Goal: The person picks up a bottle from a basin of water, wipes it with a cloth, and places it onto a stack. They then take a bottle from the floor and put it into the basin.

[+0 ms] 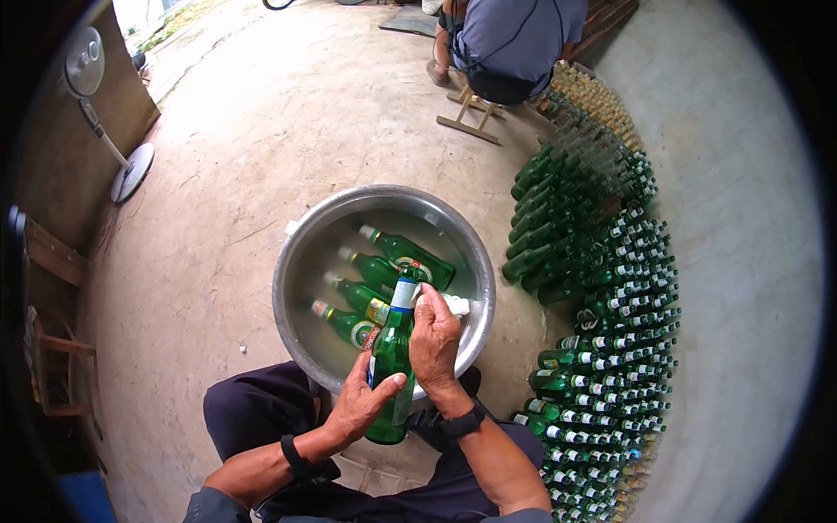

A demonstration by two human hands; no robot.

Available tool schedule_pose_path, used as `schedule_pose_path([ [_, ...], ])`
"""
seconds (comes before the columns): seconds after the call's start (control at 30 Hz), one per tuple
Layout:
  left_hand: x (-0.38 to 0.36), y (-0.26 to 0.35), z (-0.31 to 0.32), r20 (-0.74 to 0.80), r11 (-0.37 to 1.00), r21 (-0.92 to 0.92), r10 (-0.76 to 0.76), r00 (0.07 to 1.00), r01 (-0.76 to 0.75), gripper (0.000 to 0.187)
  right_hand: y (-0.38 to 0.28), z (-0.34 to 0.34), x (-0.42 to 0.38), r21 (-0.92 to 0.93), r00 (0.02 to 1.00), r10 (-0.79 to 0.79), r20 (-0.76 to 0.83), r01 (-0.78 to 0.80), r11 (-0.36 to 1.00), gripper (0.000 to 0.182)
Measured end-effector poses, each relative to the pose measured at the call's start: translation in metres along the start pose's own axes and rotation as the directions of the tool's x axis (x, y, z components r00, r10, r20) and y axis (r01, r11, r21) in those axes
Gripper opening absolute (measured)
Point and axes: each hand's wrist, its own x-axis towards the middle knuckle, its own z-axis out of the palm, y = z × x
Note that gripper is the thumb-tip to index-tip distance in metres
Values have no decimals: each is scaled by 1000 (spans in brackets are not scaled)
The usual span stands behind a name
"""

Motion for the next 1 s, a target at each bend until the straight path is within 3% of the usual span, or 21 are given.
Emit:
schedule_pose_path([
  [0.07,0,-1,-1,-6,1000,-19,3,1000,-3,58,0,3,1,107,996,13,-85,-4,994,30],
  [0.17,3,-8,-3,-18,998,-34,-44,999,44,59,-9,-2,3,90,997,53,-47,-49,995,30],
  [0.23,4,-13,-3,-70,996,54,81,994,-77,65,-9,-1,4,115,998,61,-33,-56,992,28],
  [0.33,2,-17,-5,-66,976,194,109,992,-94,74,-2,0,7,107,999,36,15,-38,994,26],
  [0.53,4,-33,-6,-92,962,257,121,988,-94,86,0,0,8,124,999,47,-8,-46,991,22],
  [0.83,4,-34,-8,-104,956,291,81,991,-48,90,-3,-3,11,47,999,34,19,-35,998,16],
  [1.0,5,-37,-9,-103,964,264,56,993,-27,93,5,-8,16,113,988,127,93,-137,984,16],
])
